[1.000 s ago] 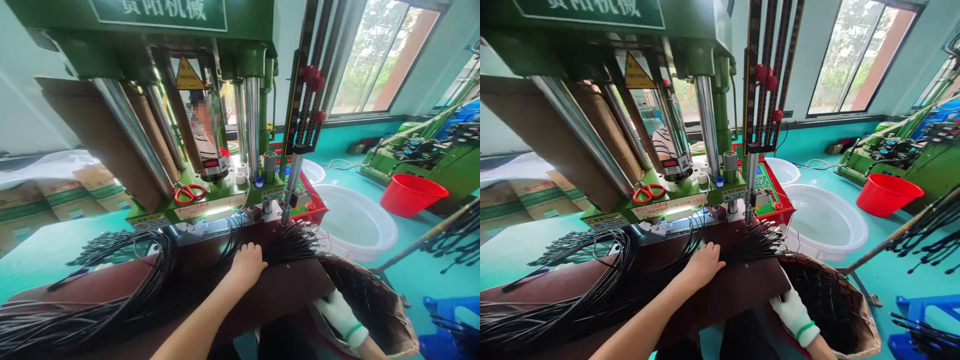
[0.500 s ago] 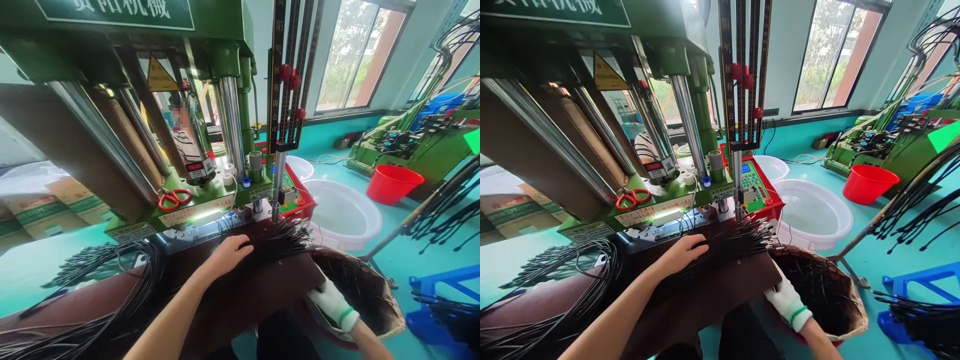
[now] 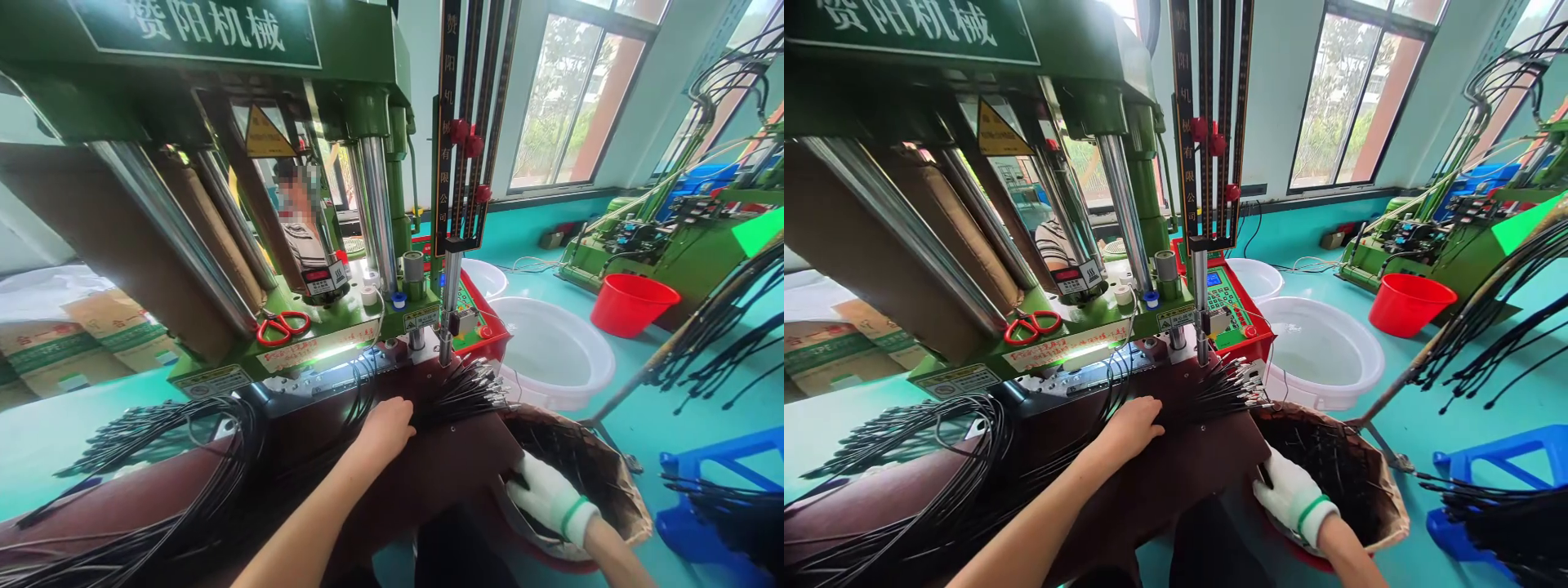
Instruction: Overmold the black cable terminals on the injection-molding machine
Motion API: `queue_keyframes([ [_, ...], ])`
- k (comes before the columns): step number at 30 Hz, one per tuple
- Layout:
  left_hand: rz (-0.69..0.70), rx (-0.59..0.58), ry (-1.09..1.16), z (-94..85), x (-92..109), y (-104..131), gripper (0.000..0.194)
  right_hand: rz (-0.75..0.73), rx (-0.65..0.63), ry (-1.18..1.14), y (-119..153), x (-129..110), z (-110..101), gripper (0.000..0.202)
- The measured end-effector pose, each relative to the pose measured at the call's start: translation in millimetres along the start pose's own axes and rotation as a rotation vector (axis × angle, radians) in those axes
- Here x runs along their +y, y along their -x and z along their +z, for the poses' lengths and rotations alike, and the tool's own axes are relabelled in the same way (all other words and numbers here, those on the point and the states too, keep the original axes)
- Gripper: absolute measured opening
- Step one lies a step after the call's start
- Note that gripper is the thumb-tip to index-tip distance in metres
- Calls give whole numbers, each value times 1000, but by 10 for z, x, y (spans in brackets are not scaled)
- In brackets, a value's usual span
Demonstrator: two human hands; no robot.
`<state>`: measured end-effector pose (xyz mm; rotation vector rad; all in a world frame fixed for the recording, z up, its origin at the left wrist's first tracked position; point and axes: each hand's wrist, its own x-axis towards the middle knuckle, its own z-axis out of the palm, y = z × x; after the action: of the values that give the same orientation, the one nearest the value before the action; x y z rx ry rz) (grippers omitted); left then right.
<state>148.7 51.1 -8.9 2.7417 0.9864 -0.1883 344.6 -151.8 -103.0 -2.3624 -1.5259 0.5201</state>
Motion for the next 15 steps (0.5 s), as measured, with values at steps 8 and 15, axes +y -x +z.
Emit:
queue_keyframes([
  [8,34,49,-12,-122,-60,80,18,-72,-83,-111,153,-88,-143,36],
  [15,54,-5,-31,-38,-70,39,14,-132,-122,39,150,-355,-201,28],
])
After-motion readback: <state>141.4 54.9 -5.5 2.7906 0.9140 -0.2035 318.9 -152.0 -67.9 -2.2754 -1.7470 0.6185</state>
